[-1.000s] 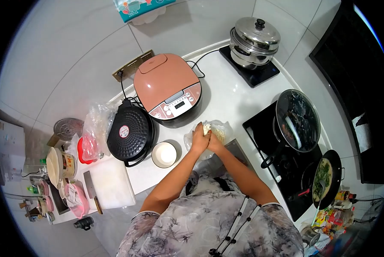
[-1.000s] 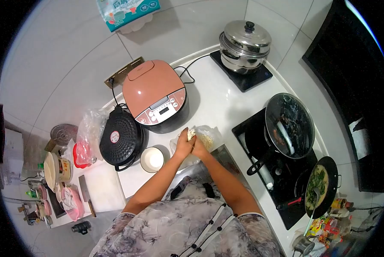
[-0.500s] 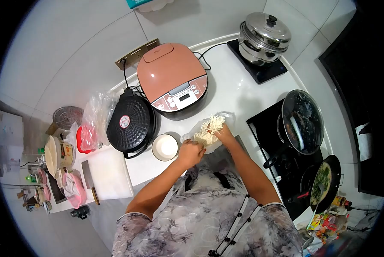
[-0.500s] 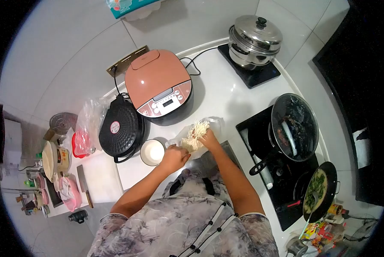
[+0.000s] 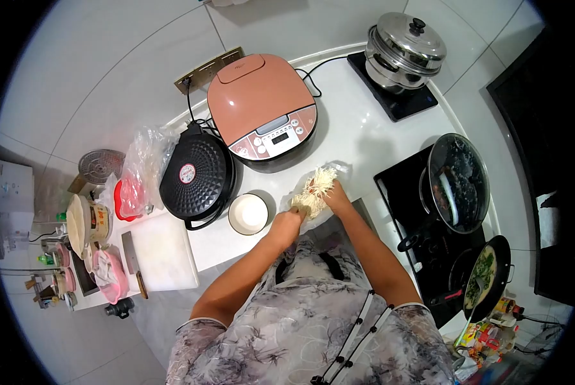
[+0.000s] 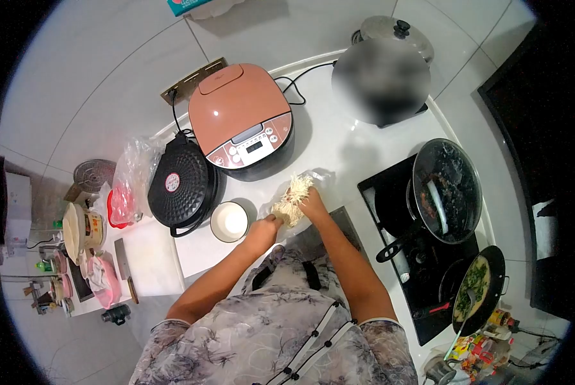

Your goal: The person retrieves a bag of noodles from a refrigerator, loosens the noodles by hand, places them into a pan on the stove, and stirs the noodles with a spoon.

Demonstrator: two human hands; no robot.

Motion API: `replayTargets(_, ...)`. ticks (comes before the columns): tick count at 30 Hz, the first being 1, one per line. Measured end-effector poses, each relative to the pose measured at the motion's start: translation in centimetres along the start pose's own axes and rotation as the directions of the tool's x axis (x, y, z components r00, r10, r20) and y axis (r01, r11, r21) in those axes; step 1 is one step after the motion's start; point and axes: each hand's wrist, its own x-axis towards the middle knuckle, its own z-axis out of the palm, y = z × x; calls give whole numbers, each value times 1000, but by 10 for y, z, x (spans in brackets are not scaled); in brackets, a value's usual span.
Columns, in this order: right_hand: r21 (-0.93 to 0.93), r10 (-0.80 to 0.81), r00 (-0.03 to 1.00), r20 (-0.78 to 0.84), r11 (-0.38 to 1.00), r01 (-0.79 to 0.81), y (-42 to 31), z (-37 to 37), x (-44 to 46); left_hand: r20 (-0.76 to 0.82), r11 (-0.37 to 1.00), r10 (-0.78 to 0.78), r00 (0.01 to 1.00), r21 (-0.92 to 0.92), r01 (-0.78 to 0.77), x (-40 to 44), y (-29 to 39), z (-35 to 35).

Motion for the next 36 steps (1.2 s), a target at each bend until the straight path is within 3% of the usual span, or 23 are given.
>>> replayTargets(2, -29, -161, 987, 16, 986, 161, -3, 1, -2, -1, 1000, -9, 1000, 23, 9, 8, 1, 0)
replayTargets(4, 21, -125, 992, -19, 992, 125, -10, 5, -5, 341, 987, 44, 939, 132, -94, 13, 3, -1)
replayTargets(8, 148, -90, 996, -9, 985, 91, -1, 2, 1, 447, 980, 55, 893, 150, -135, 14, -1, 14)
replayTargets(10, 124, -103, 994, -29, 987, 106, 8, 1, 4, 303, 993, -99, 948, 87, 76, 13, 2, 13)
replayTargets(11, 99, -114, 992, -46, 988, 118, 9, 2, 4, 304, 993, -97, 948, 89, 73, 14, 4, 12)
replayTargets(13, 36, -85, 992, -90, 995, 89, 11, 5, 5, -87, 967, -192, 977, -186, 174, 18, 12, 10)
replayTargets(15, -27, -59, 989, -135, 998, 56, 11, 7, 4, -106, 958, -231, 967, -201, 207, 25, 26, 5)
replayTargets(18, 134, -15, 991, -129, 991, 33, 12, 12, 1, -151, 944, -288, 946, -212, 254, 34, 30, 17)
replayTargets(20, 305, -77, 988, -135, 945, 116, 14, 15, -1, -179, 941, -304, 936, -206, 266, 38, 25, 26)
replayTargets(24, 245, -126, 978, -165, 955, 164, 7, 9, -3, -222, 906, -349, 911, -328, 267, 38, 18, 25)
replayTargets(30, 43, -274, 961, -17, 961, 275, 14, -8, -3, -195, 804, -400, 896, -544, 241, 35, 7, 17)
replayTargets(33, 57, -163, 987, 0, 985, 162, 28, -9, -1, -133, 732, -411, 902, -638, 240, 38, 1, 11)
replayTargets(36, 215, -72, 993, 93, 975, 51, 30, -11, 0, -109, 695, -399, 910, -684, 222, 43, -4, 6)
